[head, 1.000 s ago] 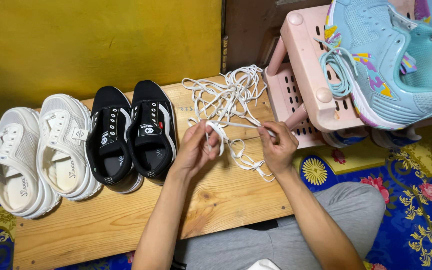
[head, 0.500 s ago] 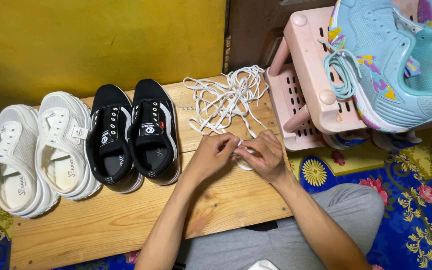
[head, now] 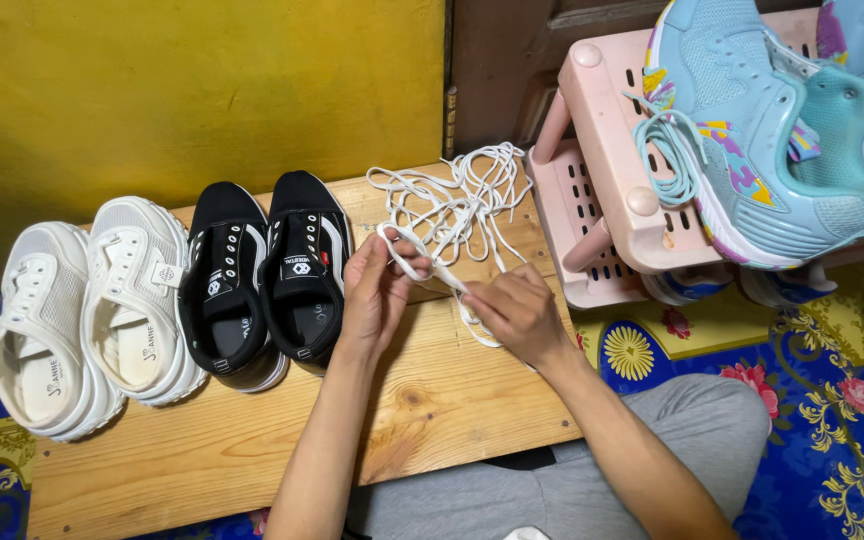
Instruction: The person sits on the floor and coils loose shoelaces by hand, then places the coiled laces on top of pairs of sneakers and repositions the shoes on a wooden board.
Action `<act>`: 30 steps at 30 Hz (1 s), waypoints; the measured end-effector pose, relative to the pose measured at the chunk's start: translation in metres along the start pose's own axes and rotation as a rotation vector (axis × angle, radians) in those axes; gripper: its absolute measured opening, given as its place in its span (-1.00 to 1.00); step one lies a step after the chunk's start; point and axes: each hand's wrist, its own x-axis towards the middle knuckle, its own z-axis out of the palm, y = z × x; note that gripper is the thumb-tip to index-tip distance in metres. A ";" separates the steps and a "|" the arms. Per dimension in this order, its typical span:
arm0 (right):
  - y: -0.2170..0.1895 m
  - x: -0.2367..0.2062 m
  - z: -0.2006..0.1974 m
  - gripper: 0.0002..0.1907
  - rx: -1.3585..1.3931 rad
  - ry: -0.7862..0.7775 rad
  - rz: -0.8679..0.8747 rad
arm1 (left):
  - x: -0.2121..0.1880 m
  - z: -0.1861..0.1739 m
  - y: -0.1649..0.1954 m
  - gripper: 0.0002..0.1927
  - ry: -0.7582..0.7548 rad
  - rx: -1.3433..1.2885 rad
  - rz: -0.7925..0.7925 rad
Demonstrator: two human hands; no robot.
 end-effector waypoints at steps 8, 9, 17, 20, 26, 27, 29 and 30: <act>-0.006 0.004 -0.002 -0.83 0.062 -0.001 -0.070 | -0.011 0.020 -0.022 -0.65 -0.215 1.119 -0.054; -0.003 0.001 -0.002 -0.83 0.065 0.035 -0.054 | -0.014 0.020 -0.023 -0.62 -0.244 1.339 -0.047; 0.011 -0.012 0.000 -0.80 0.003 0.248 0.096 | -0.007 -0.010 -0.016 -0.55 -0.420 0.525 -0.318; 0.008 -0.007 0.000 -0.80 -0.002 0.212 0.114 | -0.008 -0.017 -0.007 -0.69 -0.234 0.055 -0.320; -0.008 0.006 -0.004 -0.78 0.046 0.023 -0.059 | -0.005 -0.004 -0.009 -0.71 -0.115 0.137 -0.068; -0.011 0.007 -0.004 -0.76 0.047 0.013 -0.079 | -0.004 0.001 -0.011 -0.70 -0.056 0.244 -0.053; -0.015 0.008 -0.004 -0.73 0.047 -0.007 -0.118 | -0.003 0.010 -0.016 -0.72 -0.078 0.422 -0.055; -0.016 0.008 -0.005 -0.72 0.044 -0.012 -0.131 | -0.004 0.014 -0.018 -0.72 -0.088 0.511 -0.057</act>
